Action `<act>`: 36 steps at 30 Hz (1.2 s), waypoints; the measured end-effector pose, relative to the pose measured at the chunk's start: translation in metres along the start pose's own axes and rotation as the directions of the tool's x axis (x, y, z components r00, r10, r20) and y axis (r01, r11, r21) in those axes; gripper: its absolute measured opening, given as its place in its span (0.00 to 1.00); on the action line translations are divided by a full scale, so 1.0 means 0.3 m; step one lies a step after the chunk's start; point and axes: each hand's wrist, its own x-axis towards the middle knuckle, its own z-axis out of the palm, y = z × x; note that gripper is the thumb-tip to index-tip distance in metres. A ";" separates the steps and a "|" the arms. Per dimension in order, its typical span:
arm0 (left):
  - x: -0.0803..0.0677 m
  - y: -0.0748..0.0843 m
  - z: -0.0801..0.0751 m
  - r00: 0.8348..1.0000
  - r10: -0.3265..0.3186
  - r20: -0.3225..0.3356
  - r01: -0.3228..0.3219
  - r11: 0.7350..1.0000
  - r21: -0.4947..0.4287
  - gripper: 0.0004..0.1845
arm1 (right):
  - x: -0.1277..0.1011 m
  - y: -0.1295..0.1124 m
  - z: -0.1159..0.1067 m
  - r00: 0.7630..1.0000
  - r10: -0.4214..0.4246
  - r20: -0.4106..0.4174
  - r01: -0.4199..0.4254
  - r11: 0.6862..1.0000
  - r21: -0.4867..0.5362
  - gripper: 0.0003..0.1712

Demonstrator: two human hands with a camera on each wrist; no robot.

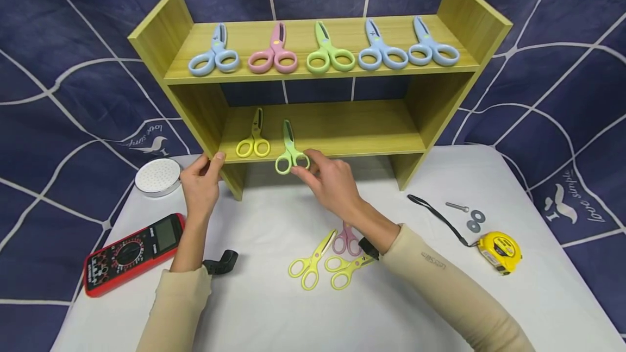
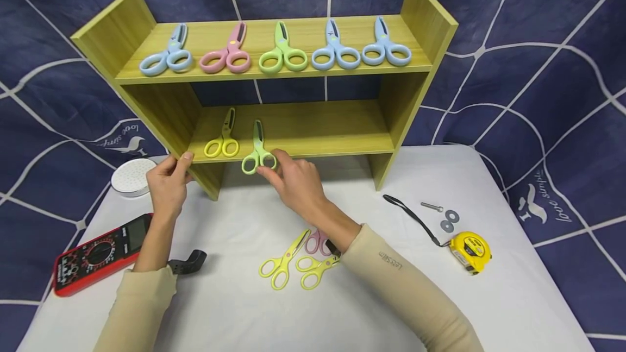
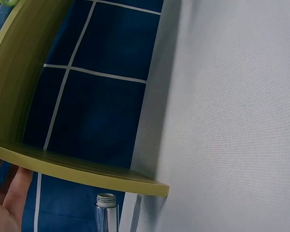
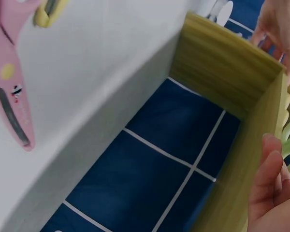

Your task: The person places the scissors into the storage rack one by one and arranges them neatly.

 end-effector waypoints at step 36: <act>0.030 -0.097 -0.014 0.999 -0.025 -0.023 0.024 1.000 -0.010 0.14 | -0.490 -0.083 0.110 0.807 0.156 0.570 0.012 0.960 -0.280 0.31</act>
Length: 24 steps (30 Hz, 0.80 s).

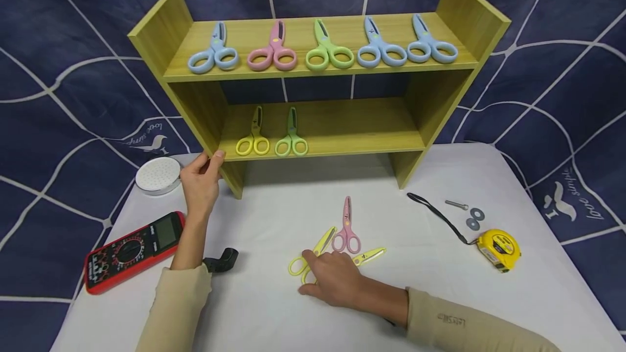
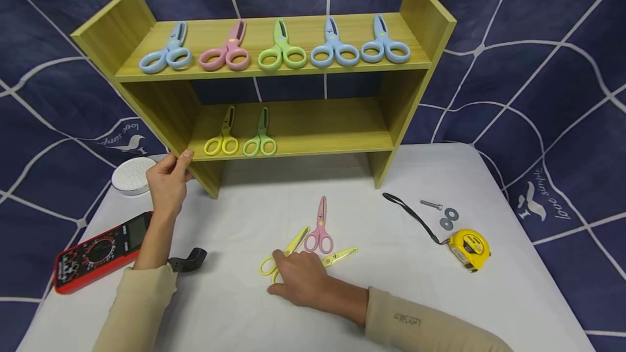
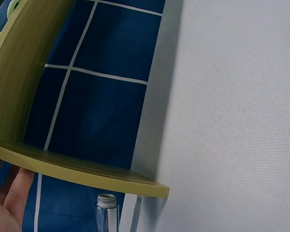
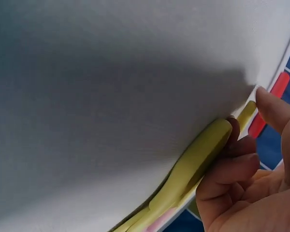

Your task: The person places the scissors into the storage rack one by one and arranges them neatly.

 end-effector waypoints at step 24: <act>-0.003 0.009 -0.001 1.000 0.002 0.015 -0.002 1.000 -0.006 0.15 | 0.004 0.073 -0.079 0.991 -0.109 0.078 0.081 0.951 0.298 0.21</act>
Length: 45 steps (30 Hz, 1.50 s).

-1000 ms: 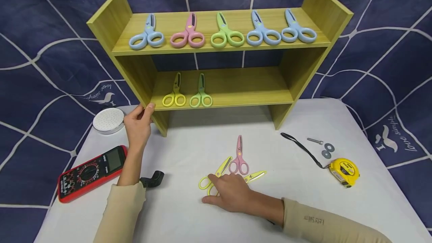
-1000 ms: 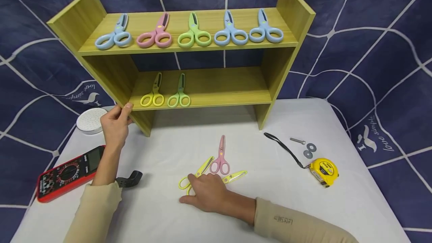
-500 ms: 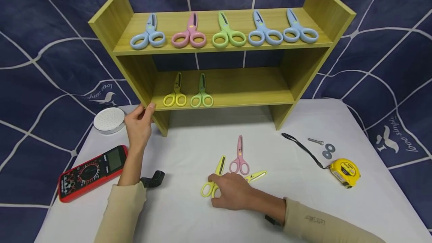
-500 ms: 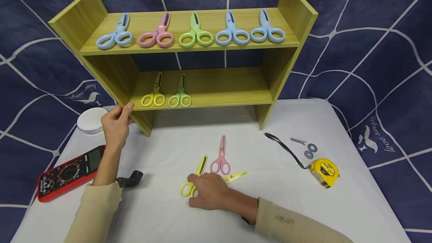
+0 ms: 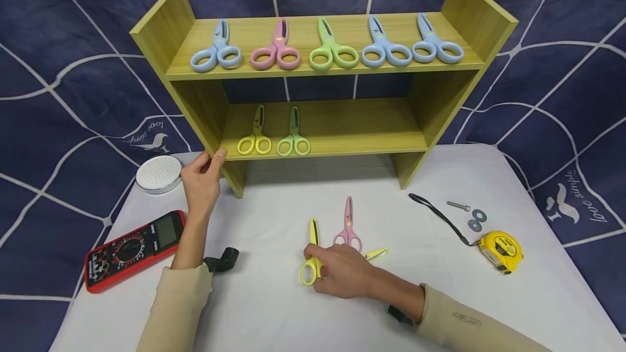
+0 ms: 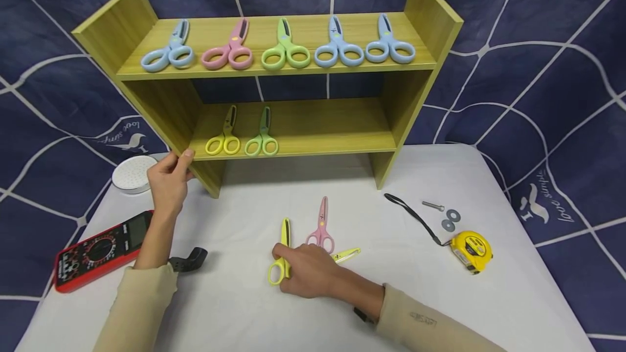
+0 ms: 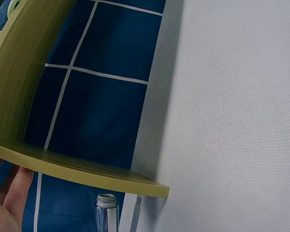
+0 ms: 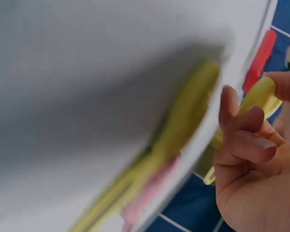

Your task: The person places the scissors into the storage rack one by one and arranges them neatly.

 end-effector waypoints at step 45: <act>0.007 -0.023 -0.003 1.000 -0.024 -0.015 0.025 1.000 0.016 0.15 | 0.216 0.041 -0.429 0.661 -0.013 -0.750 -0.054 0.996 -0.065 0.25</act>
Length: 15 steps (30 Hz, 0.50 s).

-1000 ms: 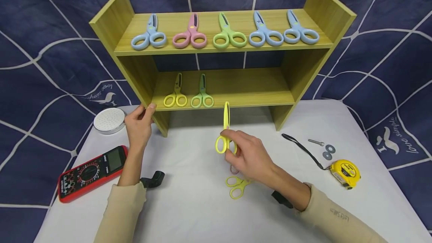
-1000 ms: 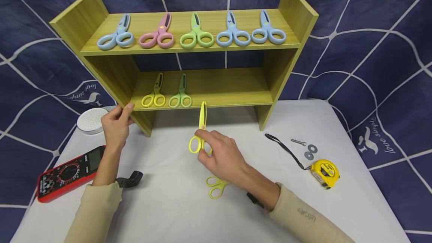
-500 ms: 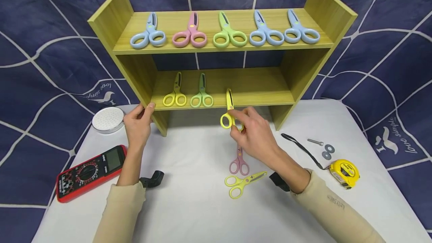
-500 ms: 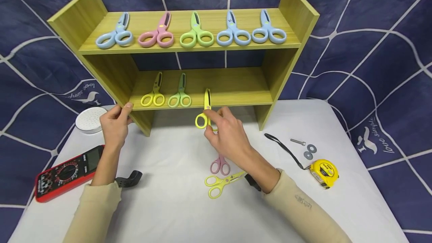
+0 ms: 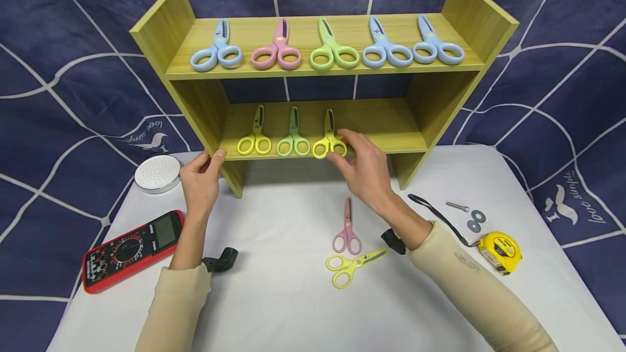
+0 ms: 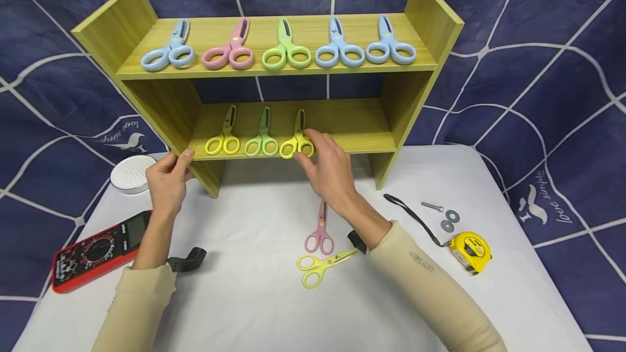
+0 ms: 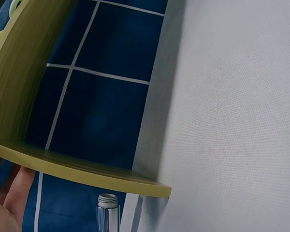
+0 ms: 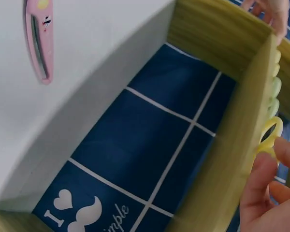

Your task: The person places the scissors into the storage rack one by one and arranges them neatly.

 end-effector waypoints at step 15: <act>-0.001 -0.003 0.007 1.000 0.010 -0.012 -0.010 1.000 -0.024 0.14 | -0.148 0.004 0.013 0.998 -0.052 -0.024 0.053 0.998 0.046 0.20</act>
